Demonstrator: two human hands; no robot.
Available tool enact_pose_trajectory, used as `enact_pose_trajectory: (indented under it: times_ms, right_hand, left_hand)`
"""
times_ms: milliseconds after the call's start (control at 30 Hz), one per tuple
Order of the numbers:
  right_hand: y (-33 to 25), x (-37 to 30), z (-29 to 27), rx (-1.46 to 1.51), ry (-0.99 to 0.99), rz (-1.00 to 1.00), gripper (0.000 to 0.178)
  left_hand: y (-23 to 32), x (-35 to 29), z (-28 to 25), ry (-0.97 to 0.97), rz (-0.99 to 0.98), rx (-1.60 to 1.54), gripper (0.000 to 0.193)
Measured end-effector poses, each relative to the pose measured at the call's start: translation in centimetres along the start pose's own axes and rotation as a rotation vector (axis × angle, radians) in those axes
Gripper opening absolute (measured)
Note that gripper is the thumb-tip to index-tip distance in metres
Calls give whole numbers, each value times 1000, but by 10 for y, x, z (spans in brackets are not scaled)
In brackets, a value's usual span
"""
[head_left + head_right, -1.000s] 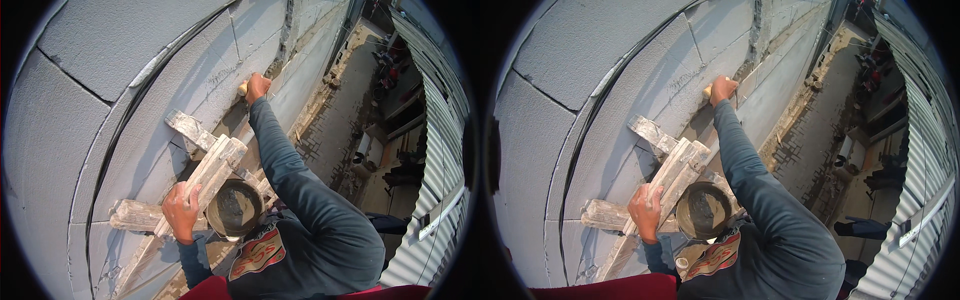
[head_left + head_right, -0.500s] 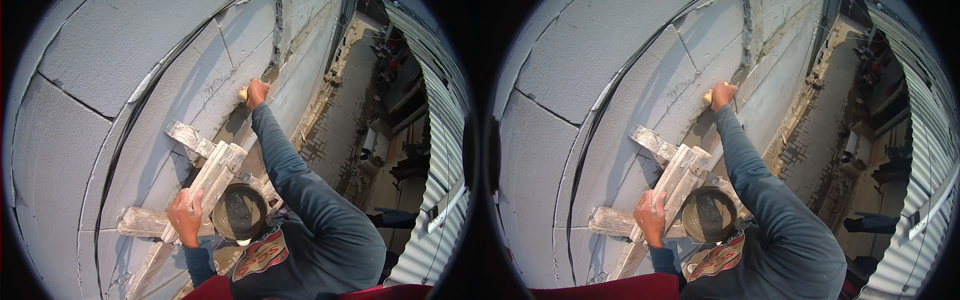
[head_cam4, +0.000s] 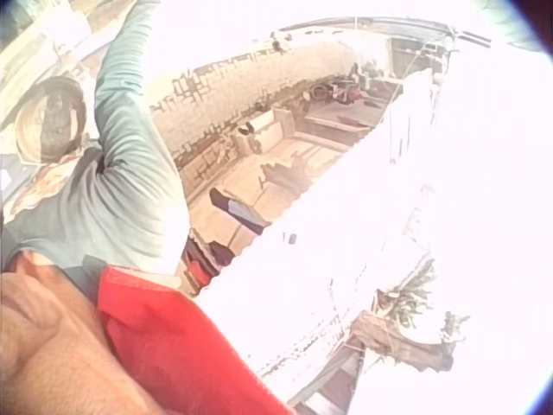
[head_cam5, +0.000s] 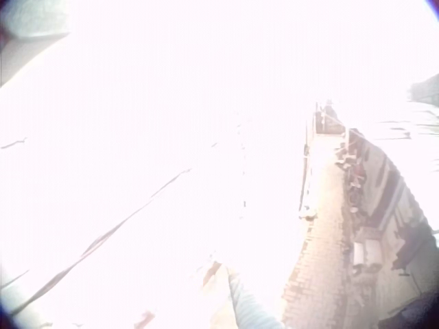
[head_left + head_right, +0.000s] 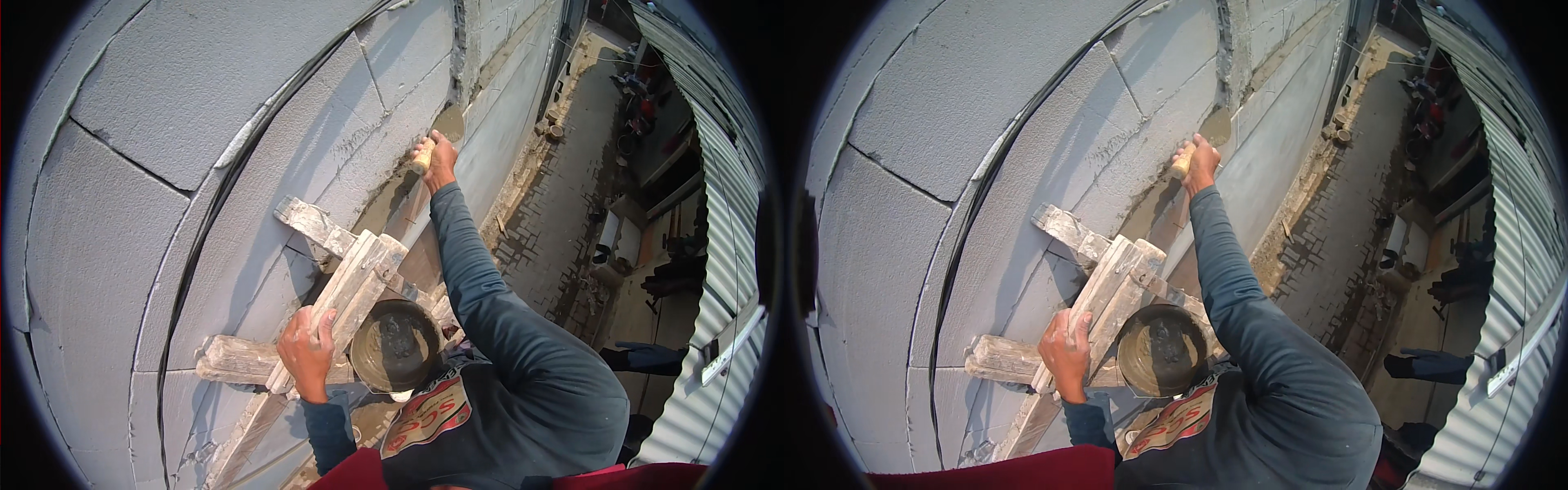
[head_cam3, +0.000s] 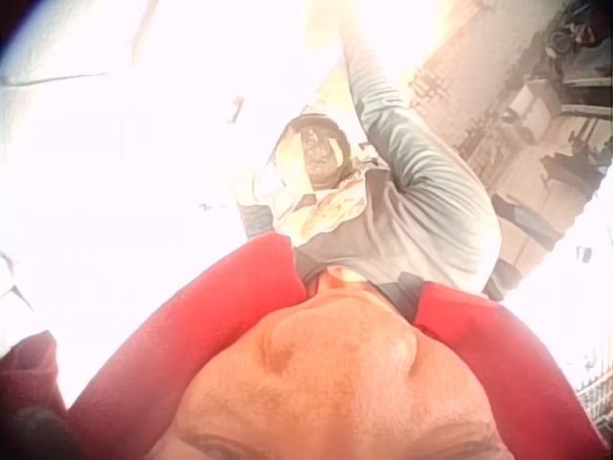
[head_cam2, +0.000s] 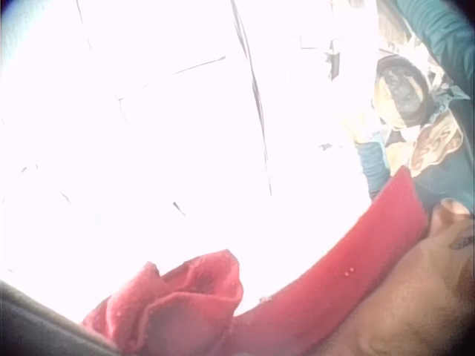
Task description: The person applies wet plaster or mortar to a wall surface using a trowel, taking the material from a small bucket held on a wooden support.
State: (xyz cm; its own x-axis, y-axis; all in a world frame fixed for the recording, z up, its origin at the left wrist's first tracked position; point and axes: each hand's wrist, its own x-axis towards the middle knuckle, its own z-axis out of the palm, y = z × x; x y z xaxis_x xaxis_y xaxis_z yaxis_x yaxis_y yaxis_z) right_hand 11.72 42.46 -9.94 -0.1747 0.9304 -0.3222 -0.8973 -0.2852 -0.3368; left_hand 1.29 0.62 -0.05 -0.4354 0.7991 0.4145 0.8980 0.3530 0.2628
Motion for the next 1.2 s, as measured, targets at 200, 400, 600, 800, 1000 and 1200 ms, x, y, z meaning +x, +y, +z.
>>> enact_pose_trajectory:
  times_ms: [200, 400, 600, 800, 1000, 1200]
  right_hand:
    - [-10, 1, -24, -105, -40, 36, 22]
    - [-81, -20, -67, 51, -544, 313, 25]
    - [-167, -124, -77, -594, -496, 321, 31]
    - [-251, -200, -73, -1446, -606, 532, 40]
    - [-158, -218, -95, -2080, -1222, 478, 30]
    - [-22, -244, -168, -2371, -1723, -256, 15]
  left_hand:
    - [-3, -1, 3, 10, 5, 20, 38]
    - [-3, 1, 1, 1, 17, -11, 38]
    - [-8, -4, -2, 20, -22, -20, 38]
    - [-10, -3, -3, 6, -55, -48, 41]
    - [-12, -1, 4, -25, -90, -26, 43]
    - [-21, -6, 17, 161, 39, -7, 47]
